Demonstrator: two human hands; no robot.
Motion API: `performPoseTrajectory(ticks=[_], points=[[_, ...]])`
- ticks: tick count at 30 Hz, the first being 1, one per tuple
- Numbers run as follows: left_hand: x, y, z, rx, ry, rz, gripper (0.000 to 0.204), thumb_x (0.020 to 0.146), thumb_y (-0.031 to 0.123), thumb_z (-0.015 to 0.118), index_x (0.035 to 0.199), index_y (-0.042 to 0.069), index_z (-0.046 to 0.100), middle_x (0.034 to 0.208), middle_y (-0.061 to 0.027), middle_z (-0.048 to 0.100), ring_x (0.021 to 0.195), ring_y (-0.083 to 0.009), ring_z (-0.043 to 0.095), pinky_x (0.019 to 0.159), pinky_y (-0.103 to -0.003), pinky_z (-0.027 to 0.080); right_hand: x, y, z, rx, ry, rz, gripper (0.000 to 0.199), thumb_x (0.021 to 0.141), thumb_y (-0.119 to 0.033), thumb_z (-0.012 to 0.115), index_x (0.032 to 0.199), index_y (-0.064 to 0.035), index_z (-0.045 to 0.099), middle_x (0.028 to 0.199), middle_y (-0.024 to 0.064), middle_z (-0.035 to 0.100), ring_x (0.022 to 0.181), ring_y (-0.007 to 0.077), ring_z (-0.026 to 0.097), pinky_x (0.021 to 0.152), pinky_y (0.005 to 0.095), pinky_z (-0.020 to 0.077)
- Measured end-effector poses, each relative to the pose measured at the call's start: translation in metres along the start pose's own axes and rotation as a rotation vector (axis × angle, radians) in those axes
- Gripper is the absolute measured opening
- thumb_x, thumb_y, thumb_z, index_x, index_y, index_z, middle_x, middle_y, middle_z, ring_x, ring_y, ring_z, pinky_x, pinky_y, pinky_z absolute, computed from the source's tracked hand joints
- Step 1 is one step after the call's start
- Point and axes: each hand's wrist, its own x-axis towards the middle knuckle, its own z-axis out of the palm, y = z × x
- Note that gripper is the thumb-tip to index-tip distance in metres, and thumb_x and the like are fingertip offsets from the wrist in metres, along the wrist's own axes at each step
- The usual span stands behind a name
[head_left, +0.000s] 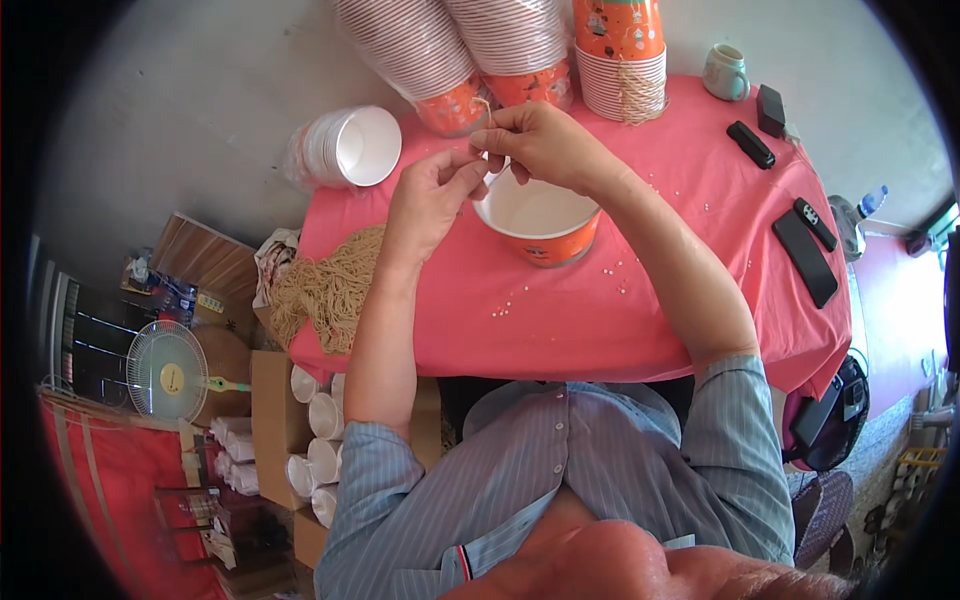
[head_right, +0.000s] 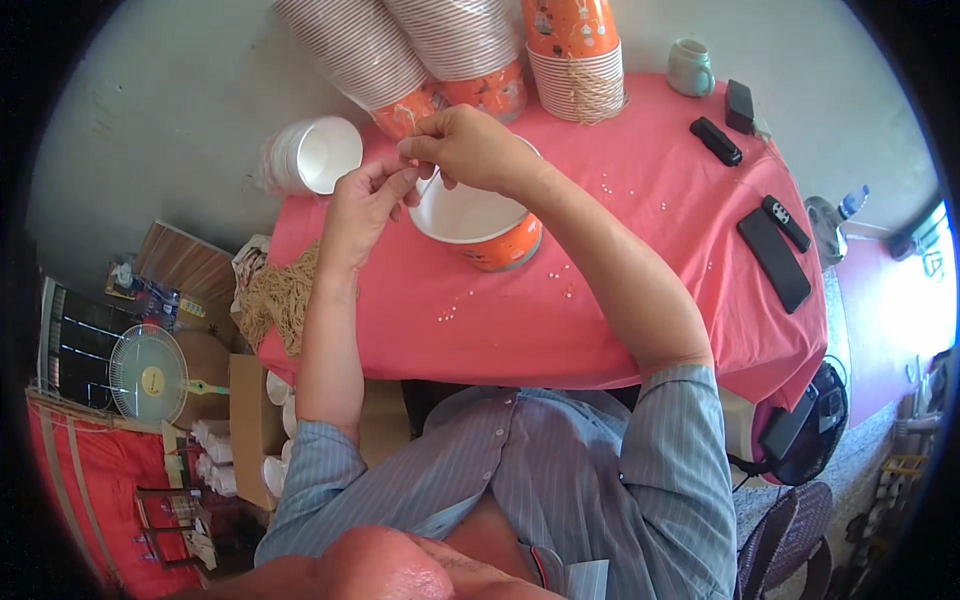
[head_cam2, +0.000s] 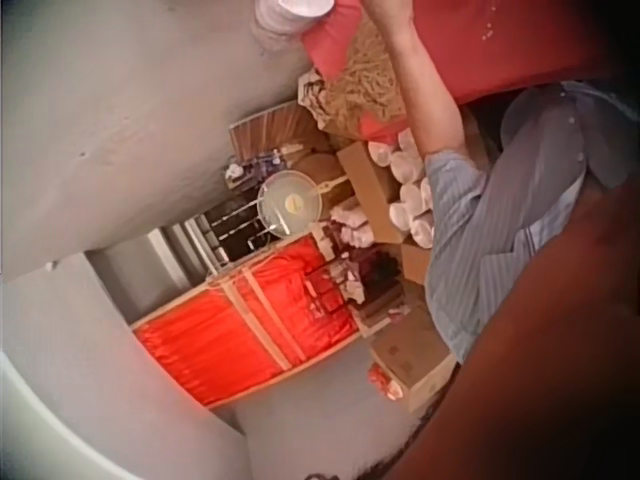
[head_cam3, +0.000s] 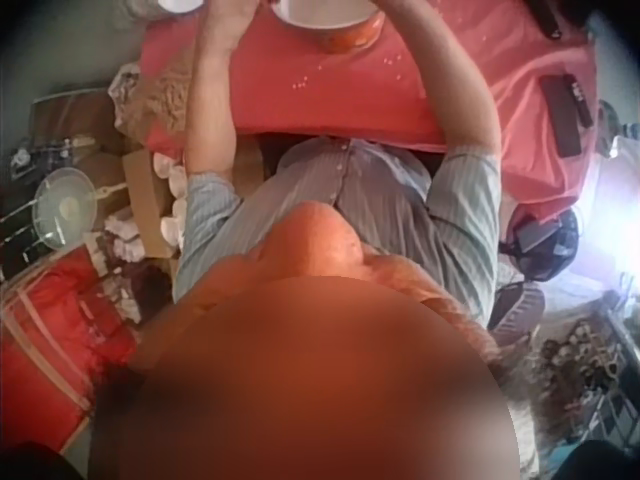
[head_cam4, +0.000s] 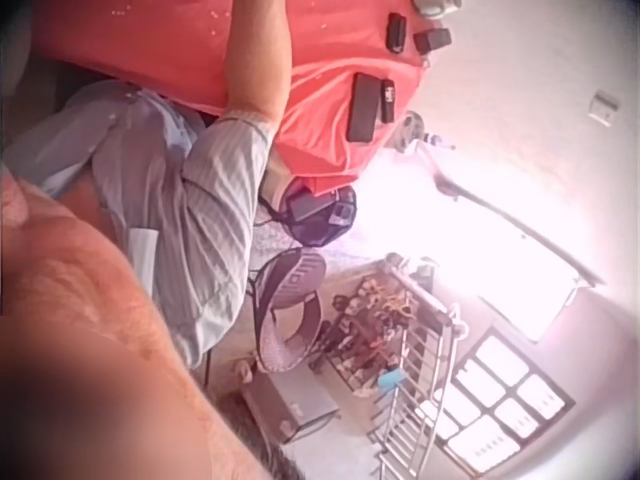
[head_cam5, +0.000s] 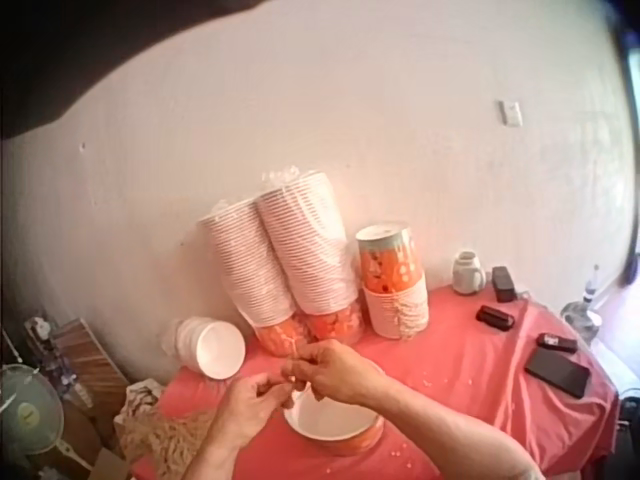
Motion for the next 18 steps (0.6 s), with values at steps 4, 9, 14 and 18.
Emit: performPoseTrajectory(ticks=[4, 9, 14, 18], points=[[0.010, -0.002, -0.006, 0.008, 0.010, -0.143, 0.025, 0.108, 0.016, 0.068, 0.118, -0.005, 0.077, 0.083, -0.0011, 0.072, 0.072, -0.0079, 0.064, 0.065, -0.027, 0.050, 0.001, 0.000, -0.006, 0.009, 0.055, 0.016, 0.022, 0.106, -0.022, 0.071, 0.111, -0.0023, 0.080, 0.085, 0.0007, 0.070, 0.066, 0.0074, 0.060, 0.061, 0.0248, 0.0508], [0.015, 0.004, -0.002, 0.167, 0.007, -0.209, 0.027, 0.107, 0.018, 0.067, 0.118, -0.004, 0.078, 0.078, -0.0019, 0.069, 0.069, -0.0083, 0.062, 0.061, -0.029, 0.048, -0.007, -0.001, -0.021, -0.167, 0.074, -0.148, 0.040, 0.087, -0.001, 0.064, 0.123, -0.0049, 0.080, 0.098, 0.0013, 0.068, 0.085, 0.0108, 0.063, 0.079, 0.0305, 0.0555], [0.013, 0.000, -0.001, 0.399, -0.237, -0.068, 0.030, 0.107, 0.021, 0.065, 0.116, -0.003, 0.080, 0.076, -0.0024, 0.067, 0.069, -0.0101, 0.058, 0.064, -0.032, 0.048, -0.003, 0.005, -0.018, -0.336, 0.139, -0.228, 0.046, 0.084, 0.000, 0.064, 0.126, -0.0093, 0.080, 0.100, 0.0055, 0.068, 0.091, 0.0158, 0.065, 0.084, 0.0339, 0.0559], [0.014, 0.002, -0.003, 0.371, -0.283, -0.009, 0.030, 0.106, 0.021, 0.065, 0.114, -0.003, 0.081, 0.077, -0.0014, 0.066, 0.071, -0.0092, 0.058, 0.064, -0.031, 0.048, 0.003, 0.012, -0.016, -0.388, 0.166, -0.232, 0.043, 0.085, -0.001, 0.065, 0.125, -0.0070, 0.079, 0.098, 0.0094, 0.069, 0.093, 0.0211, 0.069, 0.087, 0.0372, 0.0575]])
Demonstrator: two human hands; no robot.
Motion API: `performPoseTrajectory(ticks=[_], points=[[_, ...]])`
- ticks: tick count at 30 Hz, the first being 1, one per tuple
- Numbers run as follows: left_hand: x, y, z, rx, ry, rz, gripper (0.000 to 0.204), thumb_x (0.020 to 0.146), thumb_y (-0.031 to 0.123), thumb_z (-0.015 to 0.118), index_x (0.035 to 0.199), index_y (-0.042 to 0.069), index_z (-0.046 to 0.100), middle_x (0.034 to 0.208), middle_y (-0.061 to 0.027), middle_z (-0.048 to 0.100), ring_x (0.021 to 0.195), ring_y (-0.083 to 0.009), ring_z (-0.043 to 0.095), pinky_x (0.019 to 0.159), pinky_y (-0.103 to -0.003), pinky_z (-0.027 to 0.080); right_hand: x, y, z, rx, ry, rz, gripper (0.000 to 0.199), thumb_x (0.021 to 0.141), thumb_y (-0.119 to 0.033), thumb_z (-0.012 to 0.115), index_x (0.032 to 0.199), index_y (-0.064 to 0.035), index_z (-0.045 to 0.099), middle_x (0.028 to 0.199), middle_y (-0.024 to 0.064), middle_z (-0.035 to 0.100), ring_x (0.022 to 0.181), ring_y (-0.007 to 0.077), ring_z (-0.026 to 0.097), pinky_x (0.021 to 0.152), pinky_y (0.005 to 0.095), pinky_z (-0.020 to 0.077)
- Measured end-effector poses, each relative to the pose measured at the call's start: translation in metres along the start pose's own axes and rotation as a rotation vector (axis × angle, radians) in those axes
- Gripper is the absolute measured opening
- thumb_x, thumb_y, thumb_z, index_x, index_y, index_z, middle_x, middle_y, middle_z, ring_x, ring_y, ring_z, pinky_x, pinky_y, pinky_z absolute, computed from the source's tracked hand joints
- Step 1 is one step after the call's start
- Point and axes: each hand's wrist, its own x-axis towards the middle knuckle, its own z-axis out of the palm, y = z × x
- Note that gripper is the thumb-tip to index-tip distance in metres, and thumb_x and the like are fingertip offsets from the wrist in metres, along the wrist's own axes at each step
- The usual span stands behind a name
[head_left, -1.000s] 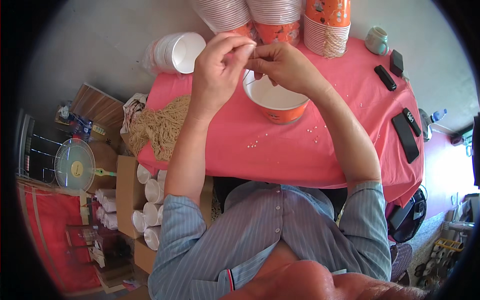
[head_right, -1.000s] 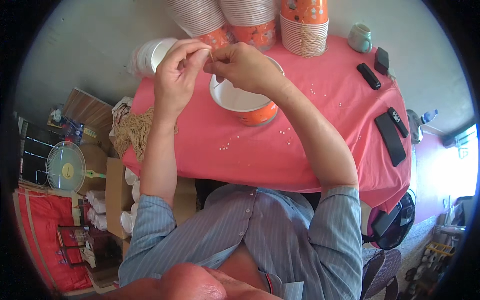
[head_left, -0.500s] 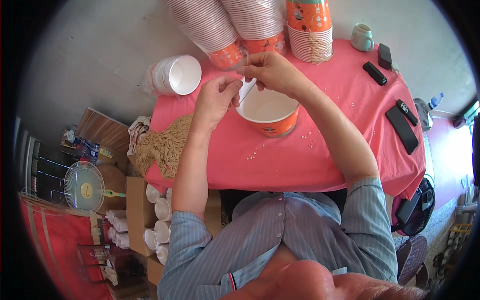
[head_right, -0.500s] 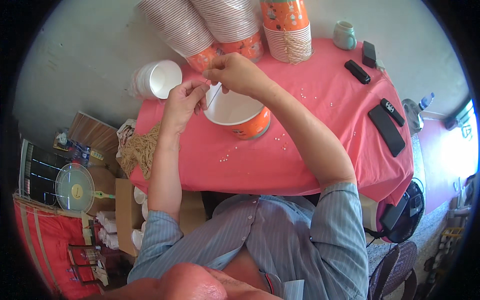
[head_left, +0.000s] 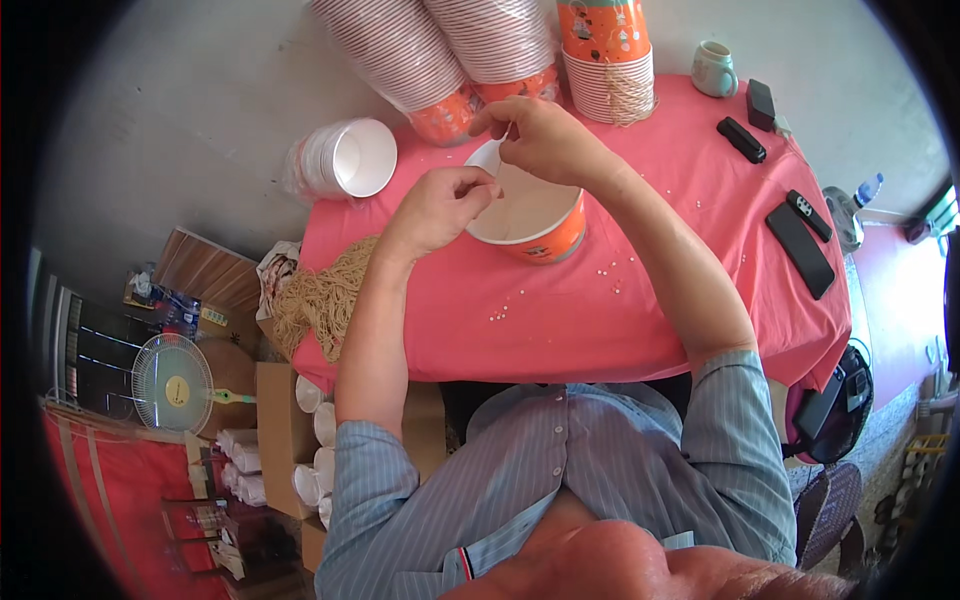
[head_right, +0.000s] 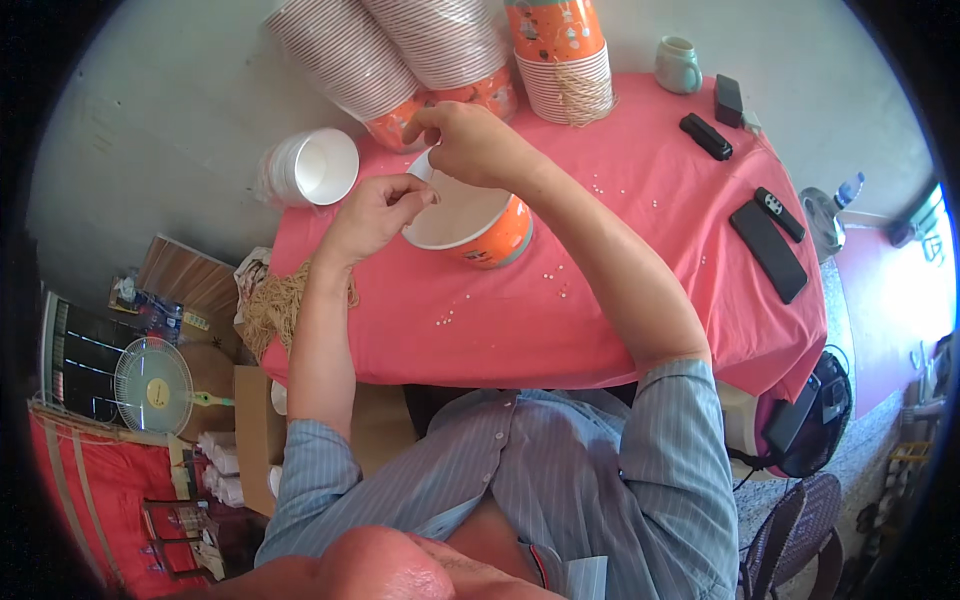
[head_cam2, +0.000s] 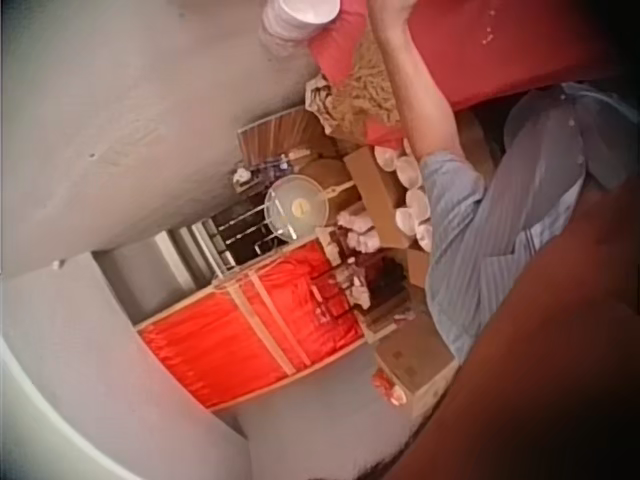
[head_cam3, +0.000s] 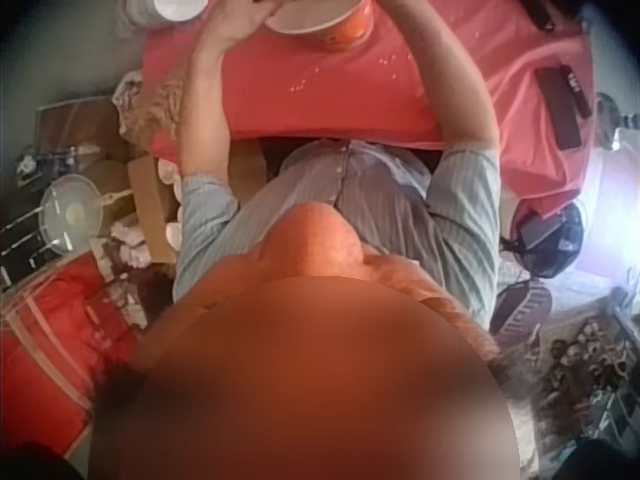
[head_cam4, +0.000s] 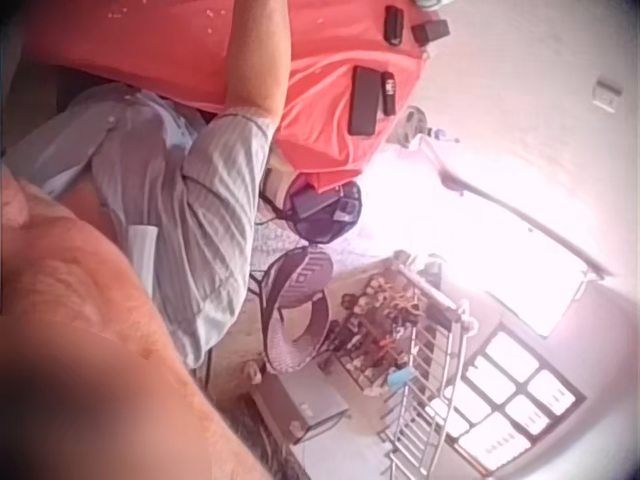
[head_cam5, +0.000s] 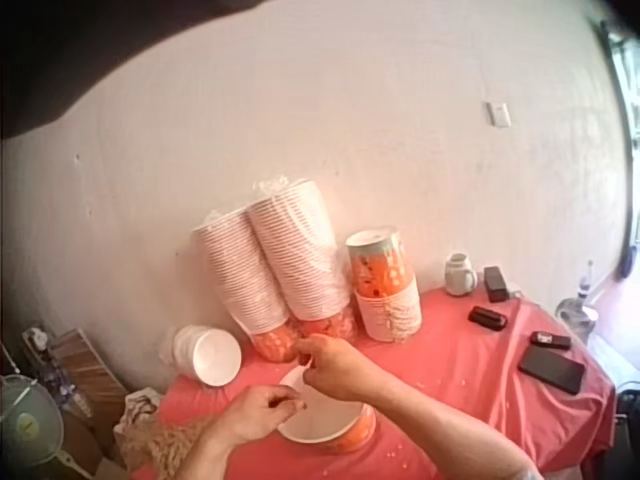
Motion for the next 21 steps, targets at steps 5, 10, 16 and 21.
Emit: performPoseTrajectory(ticks=[5, 10, 16, 21], points=[[0.007, -0.012, -0.003, -0.161, 0.126, -0.142, 0.027, 0.103, 0.021, 0.067, 0.106, -0.001, 0.082, 0.070, 0.0023, 0.060, 0.064, -0.0062, 0.053, 0.059, -0.029, 0.042, 0.000, -0.002, -0.008, -0.075, 0.033, -0.026, 0.035, 0.086, -0.009, 0.072, 0.120, -0.0060, 0.081, 0.100, 0.0124, 0.077, 0.097, 0.0245, 0.075, 0.089, 0.0384, 0.0597], [0.008, -0.014, -0.008, -0.268, 0.177, -0.163, 0.026, 0.102, 0.020, 0.067, 0.101, 0.000, 0.083, 0.068, 0.0036, 0.058, 0.062, -0.0055, 0.051, 0.057, -0.029, 0.039, -0.010, -0.026, -0.019, -0.255, -0.184, 0.159, 0.030, 0.088, -0.025, 0.078, 0.112, -0.0087, 0.085, 0.106, 0.0151, 0.082, 0.100, 0.0319, 0.079, 0.089, 0.0422, 0.0616], [0.007, -0.007, -0.008, -0.240, 0.167, -0.171, 0.025, 0.101, 0.019, 0.067, 0.100, 0.000, 0.084, 0.068, 0.0039, 0.057, 0.062, -0.0057, 0.050, 0.057, -0.029, 0.039, -0.013, -0.013, 0.004, -0.362, -0.217, 0.126, 0.031, 0.089, -0.026, 0.078, 0.115, -0.0100, 0.085, 0.105, 0.0148, 0.082, 0.101, 0.0333, 0.079, 0.091, 0.0467, 0.0614], [0.008, -0.013, -0.009, -0.195, 0.180, -0.153, 0.025, 0.104, 0.022, 0.066, 0.097, 0.003, 0.081, 0.067, 0.0074, 0.050, 0.059, -0.0030, 0.043, 0.053, -0.025, 0.033, -0.011, -0.008, -0.003, -0.382, -0.055, 0.042, 0.030, 0.090, -0.023, 0.076, 0.115, -0.0104, 0.085, 0.101, 0.0151, 0.082, 0.095, 0.0330, 0.079, 0.088, 0.0463, 0.0615]])
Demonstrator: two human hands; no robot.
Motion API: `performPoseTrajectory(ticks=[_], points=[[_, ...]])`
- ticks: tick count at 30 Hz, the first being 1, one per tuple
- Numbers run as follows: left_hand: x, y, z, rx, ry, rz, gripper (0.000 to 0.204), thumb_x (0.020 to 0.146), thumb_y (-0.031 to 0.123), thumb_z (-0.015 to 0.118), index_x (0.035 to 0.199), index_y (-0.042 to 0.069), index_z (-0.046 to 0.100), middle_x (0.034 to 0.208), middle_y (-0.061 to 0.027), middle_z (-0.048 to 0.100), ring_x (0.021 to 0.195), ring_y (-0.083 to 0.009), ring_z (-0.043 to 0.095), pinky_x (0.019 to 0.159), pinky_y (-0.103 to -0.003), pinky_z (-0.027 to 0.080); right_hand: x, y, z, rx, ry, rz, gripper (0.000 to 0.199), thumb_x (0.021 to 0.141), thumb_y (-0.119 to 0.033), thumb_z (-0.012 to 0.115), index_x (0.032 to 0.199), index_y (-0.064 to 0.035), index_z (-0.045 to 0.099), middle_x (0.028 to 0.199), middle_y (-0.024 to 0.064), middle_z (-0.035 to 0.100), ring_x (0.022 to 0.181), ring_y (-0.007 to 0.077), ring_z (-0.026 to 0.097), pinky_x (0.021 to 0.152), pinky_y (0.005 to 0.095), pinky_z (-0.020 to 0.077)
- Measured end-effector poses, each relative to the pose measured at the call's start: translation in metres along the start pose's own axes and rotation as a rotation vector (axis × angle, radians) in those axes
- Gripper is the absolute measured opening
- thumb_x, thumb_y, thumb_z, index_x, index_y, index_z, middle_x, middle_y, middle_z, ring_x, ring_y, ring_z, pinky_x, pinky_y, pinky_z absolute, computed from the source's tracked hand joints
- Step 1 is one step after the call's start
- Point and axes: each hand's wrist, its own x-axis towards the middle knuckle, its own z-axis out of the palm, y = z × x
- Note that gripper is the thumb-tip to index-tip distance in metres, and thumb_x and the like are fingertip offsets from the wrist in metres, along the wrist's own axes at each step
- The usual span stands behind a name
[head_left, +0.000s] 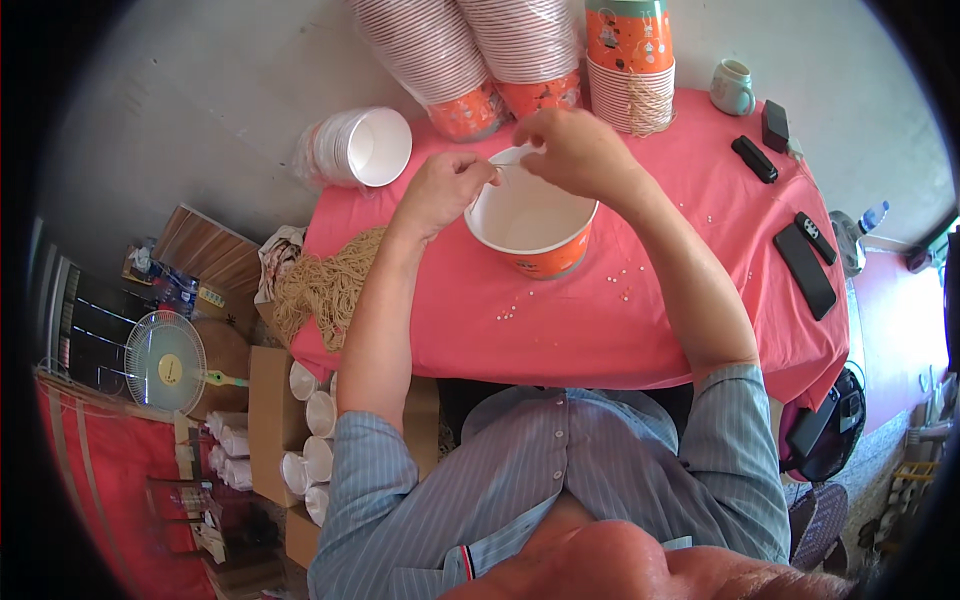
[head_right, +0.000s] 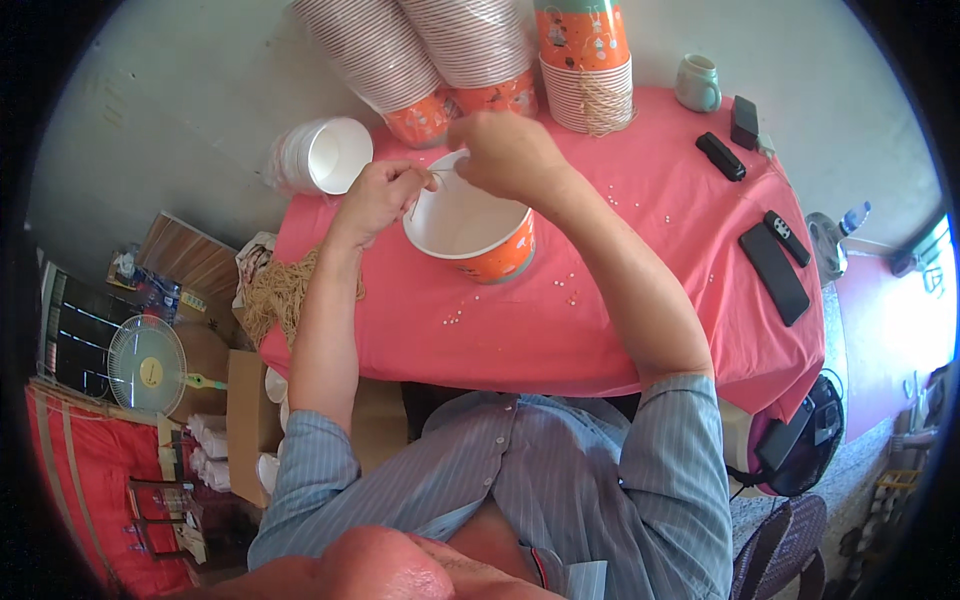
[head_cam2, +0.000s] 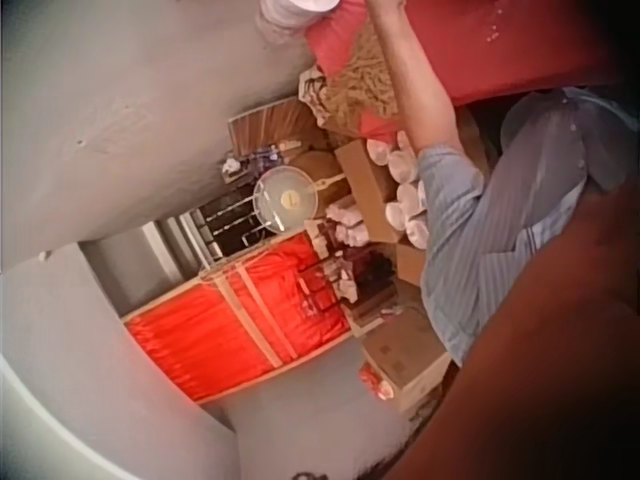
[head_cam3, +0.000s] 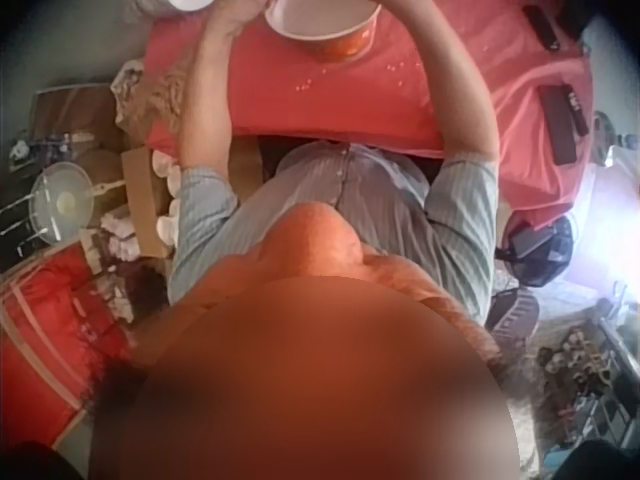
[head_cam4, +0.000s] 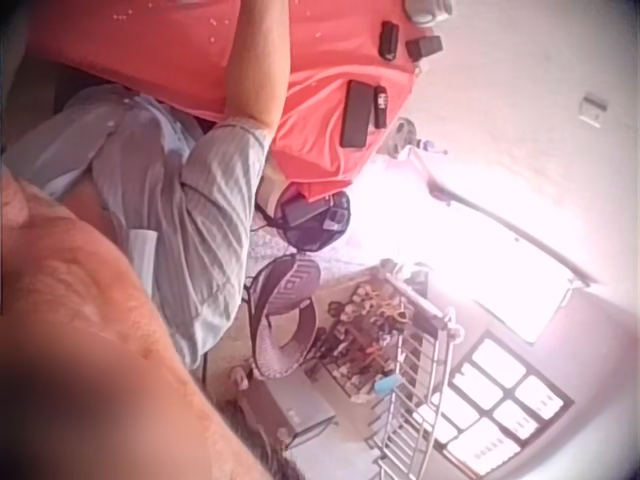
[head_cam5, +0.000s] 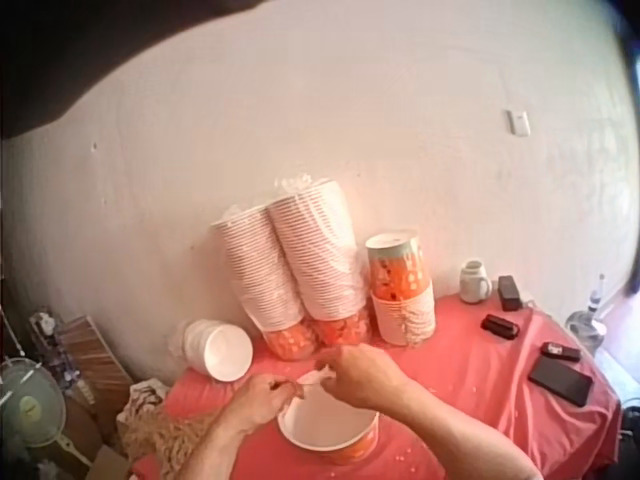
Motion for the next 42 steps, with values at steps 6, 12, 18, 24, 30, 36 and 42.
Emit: performPoseTrajectory(ticks=[6, 12, 18, 24, 30, 36, 42], points=[[0.004, 0.000, -0.001, 0.008, -0.039, -0.011, 0.025, 0.102, 0.022, 0.065, 0.096, 0.003, 0.081, 0.067, 0.0076, 0.050, 0.060, -0.0031, 0.043, 0.054, -0.025, 0.033, -0.003, -0.017, -0.014, -0.065, -0.289, 0.055, 0.025, 0.090, -0.022, 0.074, 0.108, -0.0081, 0.086, 0.094, 0.0162, 0.081, 0.090, 0.0361, 0.079, 0.086, 0.0480, 0.0612], [-0.001, 0.000, -0.002, 0.026, -0.025, 0.004, 0.031, 0.097, 0.025, 0.066, 0.095, 0.000, 0.083, 0.072, 0.0008, 0.061, 0.069, -0.0095, 0.055, 0.063, -0.031, 0.042, -0.003, -0.015, 0.014, -0.009, -0.164, -0.004, 0.029, 0.094, -0.029, 0.077, 0.110, -0.0074, 0.086, 0.098, 0.0165, 0.082, 0.094, 0.0330, 0.079, 0.088, 0.0449, 0.0612], [-0.003, 0.002, -0.006, 0.006, 0.002, -0.022, 0.030, 0.098, 0.025, 0.066, 0.095, 0.001, 0.082, 0.071, 0.0031, 0.057, 0.067, -0.0081, 0.053, 0.062, -0.031, 0.041, 0.005, 0.000, 0.003, 0.282, -0.062, 0.009, 0.023, 0.094, -0.024, 0.073, 0.105, -0.0079, 0.086, 0.091, 0.0161, 0.080, 0.083, 0.0300, 0.077, 0.081, 0.0431, 0.0596], [-0.005, 0.006, -0.006, -0.040, 0.011, -0.028, 0.030, 0.101, 0.026, 0.067, 0.093, 0.001, 0.081, 0.070, 0.0052, 0.054, 0.065, -0.0056, 0.049, 0.059, -0.029, 0.037, 0.008, 0.002, -0.010, 0.361, 0.008, 0.123, 0.027, 0.094, -0.026, 0.074, 0.105, -0.0044, 0.085, 0.090, 0.0153, 0.081, 0.083, 0.0269, 0.078, 0.081, 0.0398, 0.0605], [-0.006, -0.001, -0.011, -0.129, -0.002, -0.032, 0.022, 0.102, 0.018, 0.069, 0.111, 0.000, 0.077, 0.080, 0.0030, 0.065, 0.070, -0.0057, 0.059, 0.060, -0.027, 0.047, 0.014, 0.007, -0.007, 0.321, 0.149, 0.176, 0.024, 0.098, -0.025, 0.077, 0.102, -0.0021, 0.083, 0.083, 0.0056, 0.078, 0.078, 0.0129, 0.074, 0.076, 0.0337, 0.0585], [0.001, -0.009, -0.017, -0.164, 0.006, -0.031, 0.018, 0.105, 0.019, 0.072, 0.108, 0.002, 0.073, 0.085, 0.0010, 0.070, 0.073, -0.0066, 0.064, 0.059, -0.025, 0.052, 0.011, 0.003, -0.006, 0.198, 0.211, 0.183, 0.023, 0.097, -0.026, 0.078, 0.103, -0.0044, 0.083, 0.083, 0.0091, 0.079, 0.076, 0.0195, 0.077, 0.074, 0.0369, 0.0600], [0.001, -0.011, -0.023, -0.528, -0.011, -0.093, 0.016, 0.104, 0.021, 0.074, 0.102, 0.005, 0.072, 0.082, -0.0001, 0.071, 0.065, -0.0091, 0.065, 0.052, -0.025, 0.049, 0.005, -0.007, 0.007, -0.048, 0.151, -0.013, 0.021, 0.095, -0.027, 0.079, 0.102, -0.0073, 0.083, 0.090, 0.0139, 0.081, 0.084, 0.0326, 0.079, 0.078, 0.0440, 0.0619]])
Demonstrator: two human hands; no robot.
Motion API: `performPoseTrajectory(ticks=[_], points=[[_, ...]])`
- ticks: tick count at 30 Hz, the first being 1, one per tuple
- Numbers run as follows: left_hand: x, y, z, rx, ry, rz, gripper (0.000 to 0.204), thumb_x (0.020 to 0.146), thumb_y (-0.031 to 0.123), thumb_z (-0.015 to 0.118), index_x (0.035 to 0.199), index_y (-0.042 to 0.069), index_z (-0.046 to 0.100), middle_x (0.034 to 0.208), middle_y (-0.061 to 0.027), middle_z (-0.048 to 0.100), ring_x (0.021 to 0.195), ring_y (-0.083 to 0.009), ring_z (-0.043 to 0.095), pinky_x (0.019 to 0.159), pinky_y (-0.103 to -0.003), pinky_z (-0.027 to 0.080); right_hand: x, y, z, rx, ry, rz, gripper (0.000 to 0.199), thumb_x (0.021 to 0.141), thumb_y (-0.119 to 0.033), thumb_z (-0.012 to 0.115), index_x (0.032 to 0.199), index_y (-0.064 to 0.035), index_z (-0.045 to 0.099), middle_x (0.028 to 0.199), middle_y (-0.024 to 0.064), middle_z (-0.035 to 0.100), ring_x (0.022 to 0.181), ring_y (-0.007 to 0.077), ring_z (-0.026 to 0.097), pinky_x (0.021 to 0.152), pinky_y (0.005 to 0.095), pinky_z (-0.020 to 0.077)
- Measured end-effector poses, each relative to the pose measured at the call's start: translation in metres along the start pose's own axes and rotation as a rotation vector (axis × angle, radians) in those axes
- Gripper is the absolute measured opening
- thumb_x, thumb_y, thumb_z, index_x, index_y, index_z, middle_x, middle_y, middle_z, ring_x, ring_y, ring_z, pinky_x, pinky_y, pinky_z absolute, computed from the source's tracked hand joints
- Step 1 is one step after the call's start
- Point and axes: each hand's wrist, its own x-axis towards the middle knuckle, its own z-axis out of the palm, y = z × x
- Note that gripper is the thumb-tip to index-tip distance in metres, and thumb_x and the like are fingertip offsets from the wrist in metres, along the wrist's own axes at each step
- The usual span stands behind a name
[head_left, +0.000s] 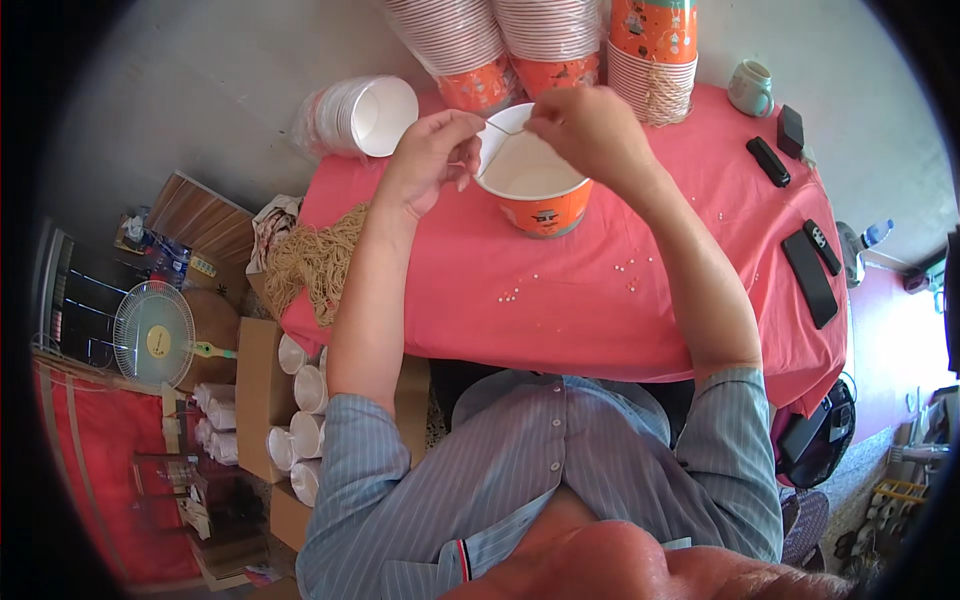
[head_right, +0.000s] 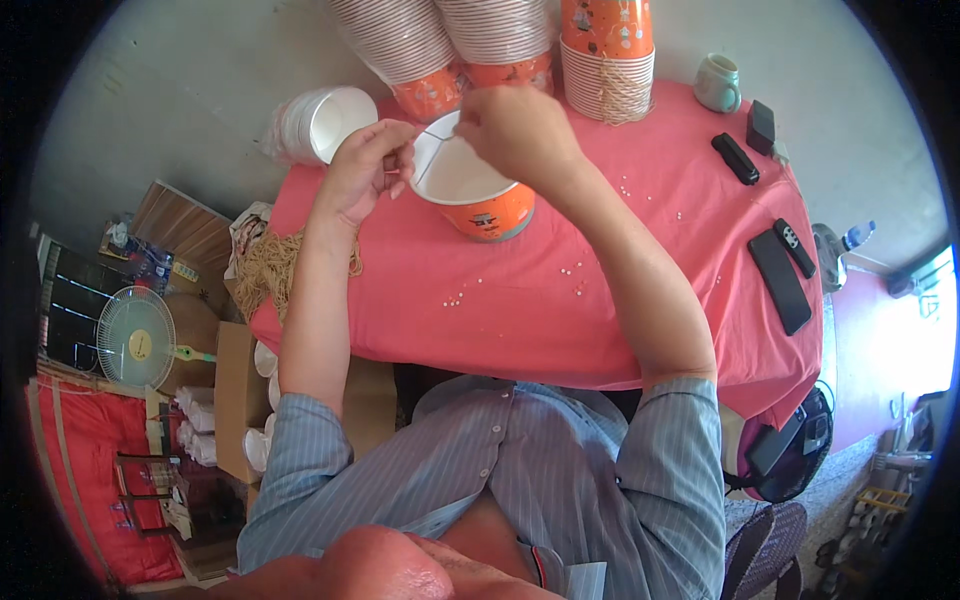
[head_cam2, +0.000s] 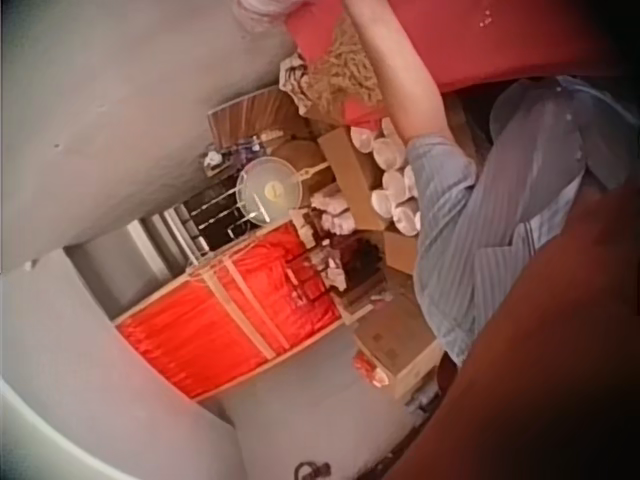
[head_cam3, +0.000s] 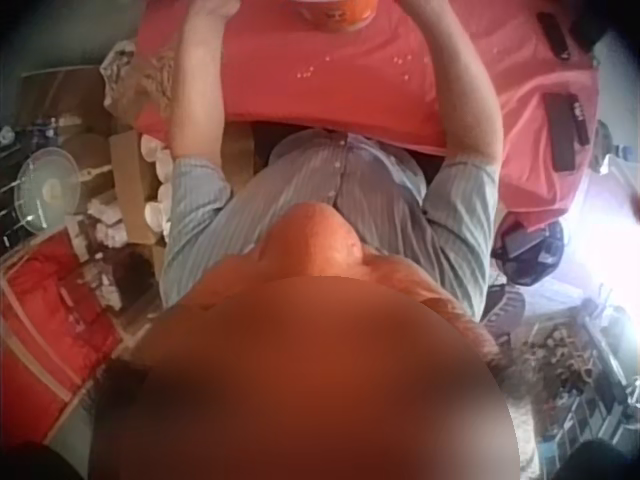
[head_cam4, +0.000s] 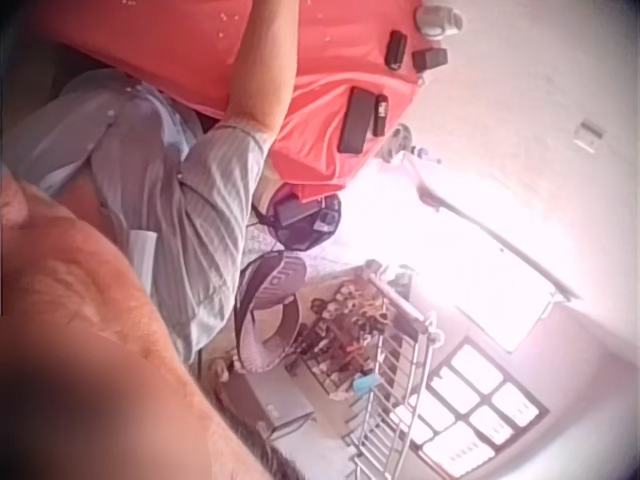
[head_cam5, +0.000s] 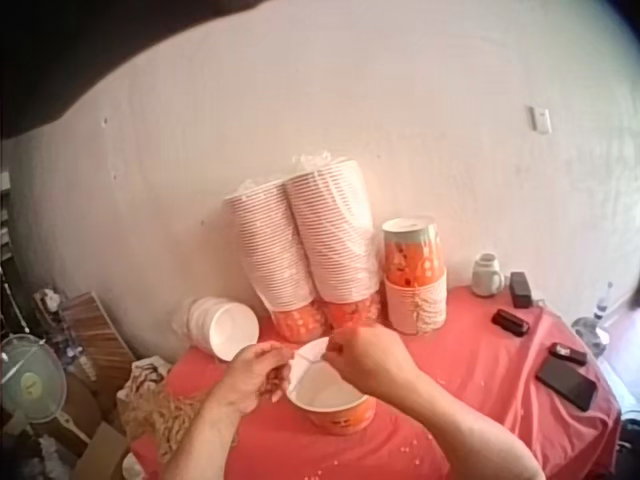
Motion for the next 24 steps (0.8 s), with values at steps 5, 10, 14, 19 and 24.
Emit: performPoseTrajectory(ticks=[5, 10, 14, 19, 24], points=[[-0.008, -0.007, 0.005, -0.060, -0.007, 0.050, 0.017, 0.108, 0.024, 0.071, 0.106, 0.008, 0.072, 0.084, 0.0011, 0.069, 0.068, -0.0079, 0.064, 0.051, -0.024, 0.045, -0.011, -0.011, 0.016, 0.023, -0.210, -0.156, 0.016, 0.099, -0.021, 0.074, 0.102, -0.0082, 0.083, 0.093, 0.0157, 0.080, 0.087, 0.0341, 0.077, 0.080, 0.0450, 0.0606], [-0.019, -0.017, 0.014, 0.063, -0.016, 0.091, 0.019, 0.108, 0.020, 0.070, 0.114, 0.002, 0.076, 0.088, -0.0013, 0.074, 0.068, -0.0067, 0.063, 0.054, -0.023, 0.047, -0.003, -0.006, 0.014, 0.397, -0.224, -0.074, 0.020, 0.103, -0.020, 0.074, 0.106, -0.0028, 0.083, 0.085, 0.0111, 0.078, 0.080, 0.0202, 0.073, 0.077, 0.0379, 0.0577], [-0.021, -0.017, 0.016, 0.142, 0.002, 0.116, 0.020, 0.107, 0.018, 0.070, 0.115, 0.001, 0.077, 0.091, -0.0016, 0.076, 0.072, -0.0057, 0.064, 0.059, -0.022, 0.047, 0.002, -0.001, 0.018, 0.575, -0.297, 0.014, 0.020, 0.106, -0.020, 0.072, 0.108, -0.0029, 0.082, 0.084, 0.0025, 0.075, 0.079, 0.0109, 0.069, 0.075, 0.0314, 0.0562], [-0.022, -0.020, 0.015, 0.156, -0.026, 0.132, 0.021, 0.106, 0.018, 0.071, 0.117, 0.001, 0.078, 0.094, -0.0020, 0.077, 0.076, -0.0049, 0.064, 0.064, -0.022, 0.048, 0.003, -0.001, 0.023, 0.662, -0.269, 0.072, 0.023, 0.102, -0.028, 0.076, 0.109, -0.0077, 0.085, 0.085, 0.0034, 0.078, 0.077, 0.0115, 0.072, 0.075, 0.0329, 0.0597], [-0.023, -0.022, 0.014, 0.123, -0.028, 0.120, 0.023, 0.106, 0.020, 0.072, 0.118, 0.002, 0.078, 0.095, -0.0016, 0.078, 0.078, -0.0043, 0.064, 0.067, -0.023, 0.047, 0.001, -0.004, 0.026, 0.643, -0.278, 0.094, 0.020, 0.108, -0.018, 0.069, 0.114, -0.0054, 0.084, 0.085, -0.0013, 0.074, 0.079, 0.0066, 0.067, 0.072, 0.0265, 0.0553]])
